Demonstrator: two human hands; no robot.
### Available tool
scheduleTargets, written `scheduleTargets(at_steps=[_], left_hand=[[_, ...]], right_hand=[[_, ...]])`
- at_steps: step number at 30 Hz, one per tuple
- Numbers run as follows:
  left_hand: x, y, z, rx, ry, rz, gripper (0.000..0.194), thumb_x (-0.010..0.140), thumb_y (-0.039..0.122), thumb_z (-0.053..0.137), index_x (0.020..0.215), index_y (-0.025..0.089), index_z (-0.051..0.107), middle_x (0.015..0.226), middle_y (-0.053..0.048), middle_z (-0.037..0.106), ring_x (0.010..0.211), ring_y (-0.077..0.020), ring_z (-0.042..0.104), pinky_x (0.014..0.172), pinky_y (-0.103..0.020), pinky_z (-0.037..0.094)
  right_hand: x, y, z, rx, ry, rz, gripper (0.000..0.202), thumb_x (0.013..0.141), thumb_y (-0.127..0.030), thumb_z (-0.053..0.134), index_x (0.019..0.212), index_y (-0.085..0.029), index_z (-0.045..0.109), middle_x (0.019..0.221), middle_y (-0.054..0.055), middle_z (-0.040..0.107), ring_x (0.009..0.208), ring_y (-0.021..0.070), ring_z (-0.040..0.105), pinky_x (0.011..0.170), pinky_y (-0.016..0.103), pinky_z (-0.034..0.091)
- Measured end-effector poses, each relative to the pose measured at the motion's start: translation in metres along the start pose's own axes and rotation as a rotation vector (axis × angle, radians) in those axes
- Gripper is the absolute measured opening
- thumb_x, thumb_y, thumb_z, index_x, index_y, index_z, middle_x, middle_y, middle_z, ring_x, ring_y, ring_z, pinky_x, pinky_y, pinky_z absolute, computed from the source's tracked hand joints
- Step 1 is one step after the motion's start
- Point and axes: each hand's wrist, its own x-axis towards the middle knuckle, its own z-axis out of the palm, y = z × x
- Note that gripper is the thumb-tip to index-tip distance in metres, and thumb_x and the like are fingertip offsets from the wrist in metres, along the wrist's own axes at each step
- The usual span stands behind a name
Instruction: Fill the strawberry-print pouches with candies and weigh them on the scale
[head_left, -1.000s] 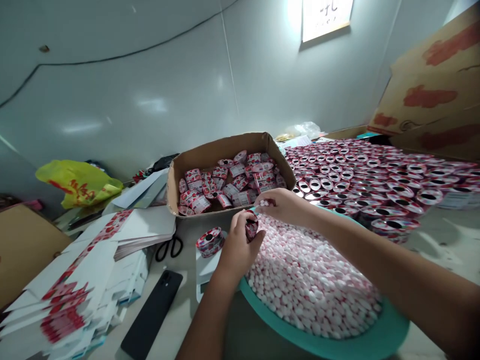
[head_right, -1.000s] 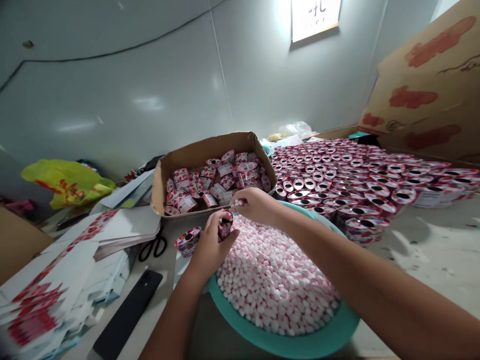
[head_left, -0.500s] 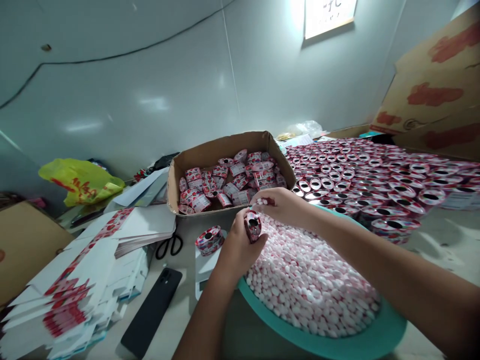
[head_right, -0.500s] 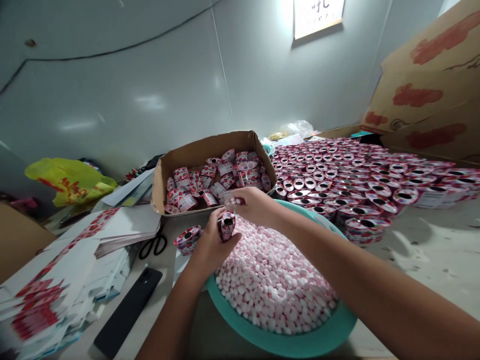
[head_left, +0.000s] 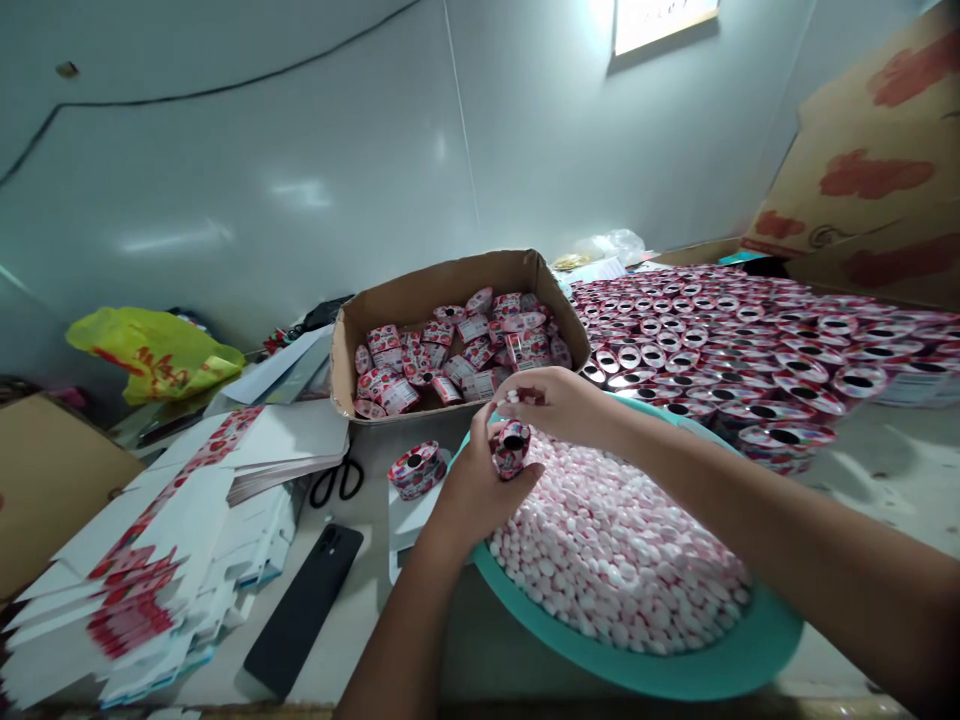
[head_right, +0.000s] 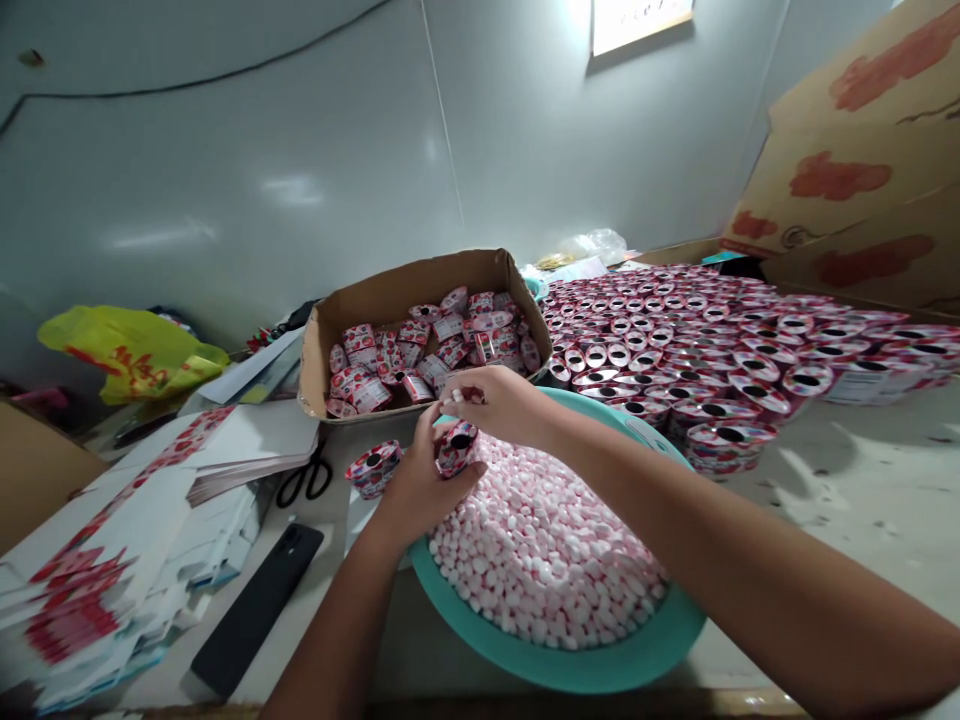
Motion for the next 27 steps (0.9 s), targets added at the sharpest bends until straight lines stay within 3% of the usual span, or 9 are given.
scheduleTargets(at_steps=[8,12,17,27], left_hand=[[0.0,-0.001,0.0,0.103,0.003,-0.01,0.077,0.082,0.035,0.07,0.147,0.025,0.031,0.134,-0.009,0.061,0.122,-0.0268,0.059,0.101,-0.039,0.045],[0.0,-0.003,0.0,0.092,-0.019,0.015,0.071,0.083,0.035,0.068,0.143,0.026,0.033,0.13,-0.007,0.062,0.116,-0.0256,0.061,0.098,-0.038,0.047],[0.002,-0.005,0.001,0.07,-0.034,-0.008,0.082,0.081,0.037,0.07,0.146,0.021,0.022,0.135,-0.012,0.06,0.12,-0.0266,0.06,0.1,-0.038,0.046],[0.002,-0.004,0.001,0.053,-0.021,-0.04,0.077,0.08,0.036,0.071,0.141,0.022,0.027,0.132,-0.011,0.063,0.12,-0.0277,0.061,0.101,-0.041,0.047]], right_hand=[[-0.001,-0.003,0.0,0.02,-0.009,-0.039,0.022,0.088,-0.034,0.058,0.09,-0.018,0.073,0.088,0.003,0.072,0.078,0.0155,0.062,0.071,0.025,0.045],[-0.001,-0.003,0.008,0.077,0.087,-0.043,0.022,0.086,-0.034,0.061,0.091,-0.017,0.073,0.091,0.004,0.073,0.083,0.017,0.065,0.074,0.026,0.048],[-0.001,-0.003,0.023,0.148,0.214,-0.058,0.019,0.085,-0.033,0.064,0.089,-0.018,0.073,0.089,0.004,0.074,0.08,0.0173,0.066,0.072,0.027,0.051],[-0.003,-0.004,0.035,0.301,0.191,-0.029,0.019,0.085,-0.034,0.065,0.089,-0.017,0.072,0.085,0.004,0.073,0.075,0.0162,0.067,0.066,0.025,0.052]])
